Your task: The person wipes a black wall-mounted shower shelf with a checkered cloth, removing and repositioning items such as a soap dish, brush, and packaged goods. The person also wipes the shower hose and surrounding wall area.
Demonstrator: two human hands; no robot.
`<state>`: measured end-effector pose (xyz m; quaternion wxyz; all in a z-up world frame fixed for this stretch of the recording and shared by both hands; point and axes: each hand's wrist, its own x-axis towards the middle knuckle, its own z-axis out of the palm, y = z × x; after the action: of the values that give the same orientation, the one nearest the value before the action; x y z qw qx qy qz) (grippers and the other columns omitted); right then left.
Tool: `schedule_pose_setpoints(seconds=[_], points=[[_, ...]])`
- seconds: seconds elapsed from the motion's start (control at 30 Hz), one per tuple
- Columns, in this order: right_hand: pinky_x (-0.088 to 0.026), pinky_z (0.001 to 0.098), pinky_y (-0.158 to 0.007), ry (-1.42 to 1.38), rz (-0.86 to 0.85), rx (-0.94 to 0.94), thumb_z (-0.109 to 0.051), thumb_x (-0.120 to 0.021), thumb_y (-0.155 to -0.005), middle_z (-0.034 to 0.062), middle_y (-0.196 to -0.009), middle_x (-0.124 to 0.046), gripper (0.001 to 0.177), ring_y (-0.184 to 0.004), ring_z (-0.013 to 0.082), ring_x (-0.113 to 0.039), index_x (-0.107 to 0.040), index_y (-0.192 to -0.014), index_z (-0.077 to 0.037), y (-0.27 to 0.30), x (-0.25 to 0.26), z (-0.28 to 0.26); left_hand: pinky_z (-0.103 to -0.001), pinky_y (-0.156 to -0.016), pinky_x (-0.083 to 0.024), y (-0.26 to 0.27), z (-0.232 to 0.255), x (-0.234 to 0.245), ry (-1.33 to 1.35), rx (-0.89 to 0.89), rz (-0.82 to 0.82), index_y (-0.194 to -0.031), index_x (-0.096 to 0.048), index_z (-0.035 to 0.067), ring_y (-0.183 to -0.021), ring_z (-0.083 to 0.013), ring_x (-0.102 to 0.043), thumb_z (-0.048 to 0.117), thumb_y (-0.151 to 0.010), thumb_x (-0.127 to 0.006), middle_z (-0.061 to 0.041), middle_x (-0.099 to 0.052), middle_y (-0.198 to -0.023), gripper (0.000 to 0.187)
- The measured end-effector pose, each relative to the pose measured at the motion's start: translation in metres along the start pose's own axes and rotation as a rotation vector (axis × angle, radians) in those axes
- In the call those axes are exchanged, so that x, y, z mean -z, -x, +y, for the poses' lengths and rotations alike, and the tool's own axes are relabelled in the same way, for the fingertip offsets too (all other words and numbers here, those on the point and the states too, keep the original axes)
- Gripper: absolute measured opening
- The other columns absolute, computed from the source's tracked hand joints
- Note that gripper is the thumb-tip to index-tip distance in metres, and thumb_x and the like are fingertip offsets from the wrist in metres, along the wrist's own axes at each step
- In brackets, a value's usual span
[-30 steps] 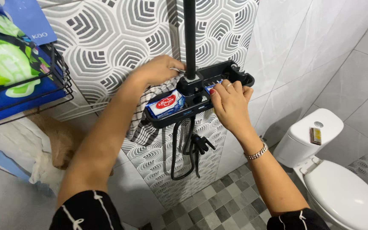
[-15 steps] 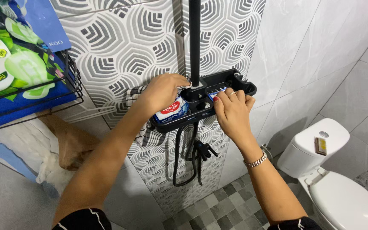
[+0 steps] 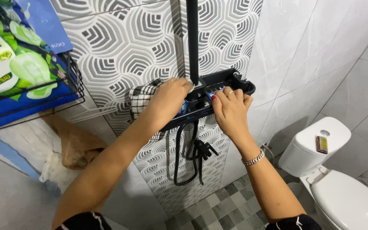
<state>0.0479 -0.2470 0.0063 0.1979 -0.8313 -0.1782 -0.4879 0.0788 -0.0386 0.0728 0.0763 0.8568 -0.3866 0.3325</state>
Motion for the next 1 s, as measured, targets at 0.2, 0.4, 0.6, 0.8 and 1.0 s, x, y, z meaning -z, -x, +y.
schedule_pose_setpoints(seconds=[0.2,0.4,0.6,0.8,1.0], points=[[-0.029,0.0428,-0.090,0.007,0.005,0.001,-0.020,-0.056,-0.104,0.0043,-0.102,-0.058,0.014,-0.095,0.0241,-0.047,-0.066,-0.101,-0.011,0.007,0.001,-0.006,-0.043,-0.087,-0.055,-0.013,-0.003,-0.005,-0.124,0.081,-0.057,-0.094,-0.074,0.001,-0.102,-0.0345,-0.067,-0.001,-0.087,-0.059,-0.015,-0.070,-0.101,0.017],[-0.030,0.0429,-0.090,0.016,0.008,-0.001,-0.022,-0.056,-0.104,0.0045,-0.102,-0.059,0.016,-0.095,0.0246,-0.048,-0.066,-0.101,-0.010,0.006,0.001,-0.006,-0.044,-0.087,-0.054,-0.001,0.009,-0.007,0.009,0.023,-0.029,-0.095,-0.076,0.004,-0.099,-0.0336,-0.067,-0.002,-0.084,-0.059,-0.012,-0.071,-0.102,0.020],[-0.030,0.0433,-0.090,0.024,-0.013,0.005,-0.023,-0.056,-0.105,0.0047,-0.104,-0.060,0.017,-0.096,0.0248,-0.049,-0.067,-0.101,-0.011,0.008,0.002,-0.002,-0.044,-0.093,-0.053,-0.007,0.022,-0.010,0.158,-0.028,0.111,-0.113,-0.073,0.002,-0.105,-0.0338,-0.066,-0.006,-0.088,-0.057,-0.013,-0.070,-0.113,0.030],[-0.030,0.0435,-0.088,-0.008,0.032,0.013,-0.024,-0.056,-0.104,0.0033,-0.102,-0.061,0.017,-0.094,0.0241,-0.050,-0.066,-0.100,-0.011,0.003,0.003,-0.006,-0.044,-0.092,-0.054,-0.019,0.024,-0.004,0.157,-0.054,0.195,-0.115,-0.073,0.000,-0.105,-0.0356,-0.064,-0.006,-0.086,-0.062,-0.013,-0.066,-0.117,0.031],[-0.030,0.0435,-0.089,0.019,0.012,-0.007,-0.022,-0.056,-0.105,0.0044,-0.100,-0.059,0.016,-0.095,0.0244,-0.049,-0.066,-0.100,-0.011,0.005,0.000,-0.004,-0.044,-0.084,-0.056,-0.037,0.027,-0.007,-0.121,0.004,-0.091,-0.095,-0.073,-0.002,-0.106,-0.0354,-0.058,0.008,-0.075,-0.073,-0.010,-0.056,-0.116,0.023]])
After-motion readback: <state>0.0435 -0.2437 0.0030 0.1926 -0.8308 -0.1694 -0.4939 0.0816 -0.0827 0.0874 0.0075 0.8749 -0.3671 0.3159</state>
